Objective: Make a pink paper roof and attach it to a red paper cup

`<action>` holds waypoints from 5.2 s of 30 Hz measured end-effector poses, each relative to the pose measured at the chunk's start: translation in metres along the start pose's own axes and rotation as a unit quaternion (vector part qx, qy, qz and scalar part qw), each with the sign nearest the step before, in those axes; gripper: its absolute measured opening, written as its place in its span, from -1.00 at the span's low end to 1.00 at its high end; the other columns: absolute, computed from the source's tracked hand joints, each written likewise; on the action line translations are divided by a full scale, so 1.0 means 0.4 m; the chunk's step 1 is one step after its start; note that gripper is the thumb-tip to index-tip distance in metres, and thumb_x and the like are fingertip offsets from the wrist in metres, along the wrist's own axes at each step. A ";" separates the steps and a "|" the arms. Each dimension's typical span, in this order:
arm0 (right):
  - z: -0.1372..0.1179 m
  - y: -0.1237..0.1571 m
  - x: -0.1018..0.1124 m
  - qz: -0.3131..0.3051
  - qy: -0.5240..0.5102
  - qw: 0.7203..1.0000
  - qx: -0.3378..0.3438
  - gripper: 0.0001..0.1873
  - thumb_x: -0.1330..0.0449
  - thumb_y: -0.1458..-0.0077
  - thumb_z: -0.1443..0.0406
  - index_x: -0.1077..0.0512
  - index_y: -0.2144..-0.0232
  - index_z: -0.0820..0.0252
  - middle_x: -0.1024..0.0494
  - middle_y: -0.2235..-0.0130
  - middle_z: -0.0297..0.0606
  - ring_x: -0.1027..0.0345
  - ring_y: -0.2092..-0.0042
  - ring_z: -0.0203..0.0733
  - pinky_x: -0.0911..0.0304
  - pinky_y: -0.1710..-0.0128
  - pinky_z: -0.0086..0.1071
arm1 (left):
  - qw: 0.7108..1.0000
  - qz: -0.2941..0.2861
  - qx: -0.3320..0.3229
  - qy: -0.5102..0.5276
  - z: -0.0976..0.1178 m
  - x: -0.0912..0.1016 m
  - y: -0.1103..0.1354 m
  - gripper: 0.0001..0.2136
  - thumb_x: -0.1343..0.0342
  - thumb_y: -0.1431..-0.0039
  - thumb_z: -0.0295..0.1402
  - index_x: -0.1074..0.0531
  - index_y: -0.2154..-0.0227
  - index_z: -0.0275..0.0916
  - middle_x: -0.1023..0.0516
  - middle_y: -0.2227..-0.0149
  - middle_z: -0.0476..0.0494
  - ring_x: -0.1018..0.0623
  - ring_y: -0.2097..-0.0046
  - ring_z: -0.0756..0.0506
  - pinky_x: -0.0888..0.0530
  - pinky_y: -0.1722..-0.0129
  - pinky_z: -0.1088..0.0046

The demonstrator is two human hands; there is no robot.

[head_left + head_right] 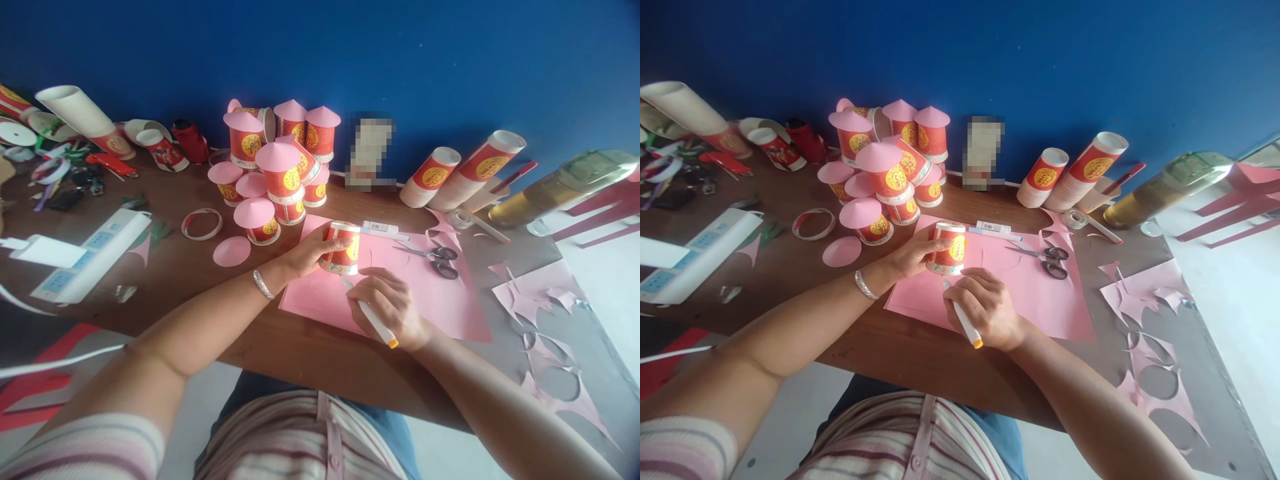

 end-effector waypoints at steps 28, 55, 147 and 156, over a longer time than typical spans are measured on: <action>0.011 -0.004 0.015 -0.008 -0.075 0.993 -0.096 -0.82 -0.15 -0.22 0.49 -0.37 0.21 0.12 -0.50 0.40 -0.33 -0.40 0.44 -0.30 -0.33 0.45 -0.45 | 0.999 -0.032 -0.003 -0.042 0.007 -0.007 0.005 -0.66 -0.30 -0.17 -0.11 -0.47 0.20 -0.31 -0.51 0.29 -0.14 -0.50 0.30 -0.03 -0.42 0.35 0.47; 0.019 -0.006 0.020 -0.019 -0.043 0.993 -0.107 -0.82 -0.13 -0.19 0.50 -0.35 0.30 0.10 -0.48 0.44 -0.38 -0.35 0.48 -0.32 -0.27 0.47 -0.45 | 0.999 -0.027 0.007 -0.037 0.009 -0.009 0.007 -0.63 -0.33 -0.11 -0.13 -0.50 0.17 -0.32 -0.55 0.26 -0.17 -0.53 0.27 -0.07 -0.48 0.31 0.44; 0.010 0.007 0.009 -0.013 0.042 0.999 -0.030 -0.75 -0.15 -0.13 0.54 -0.30 0.25 0.10 -0.48 0.45 -0.39 -0.31 0.49 -0.30 -0.27 0.47 -0.39 | 1.000 -0.029 0.000 -0.012 0.007 -0.007 0.007 -0.65 -0.34 -0.09 -0.18 -0.42 0.21 -0.31 -0.54 0.27 -0.14 -0.53 0.28 -0.05 -0.48 0.29 0.44; 0.006 0.003 0.012 -0.018 0.043 0.998 -0.030 -0.73 -0.15 -0.08 0.55 -0.30 0.28 0.09 -0.43 0.48 -0.42 -0.26 0.52 -0.30 -0.23 0.50 -0.39 | 0.999 -0.033 -0.005 -0.024 0.004 -0.006 0.003 -0.67 -0.32 -0.12 -0.17 -0.48 0.21 -0.33 -0.54 0.26 -0.17 -0.53 0.27 -0.06 -0.48 0.27 0.43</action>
Point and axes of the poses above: each hand's wrist, its own y-axis away from the middle knuckle, its own x-axis out of the back of the hand, z = x × y, the point moved 2 cm from there along -y, towards the middle knuckle
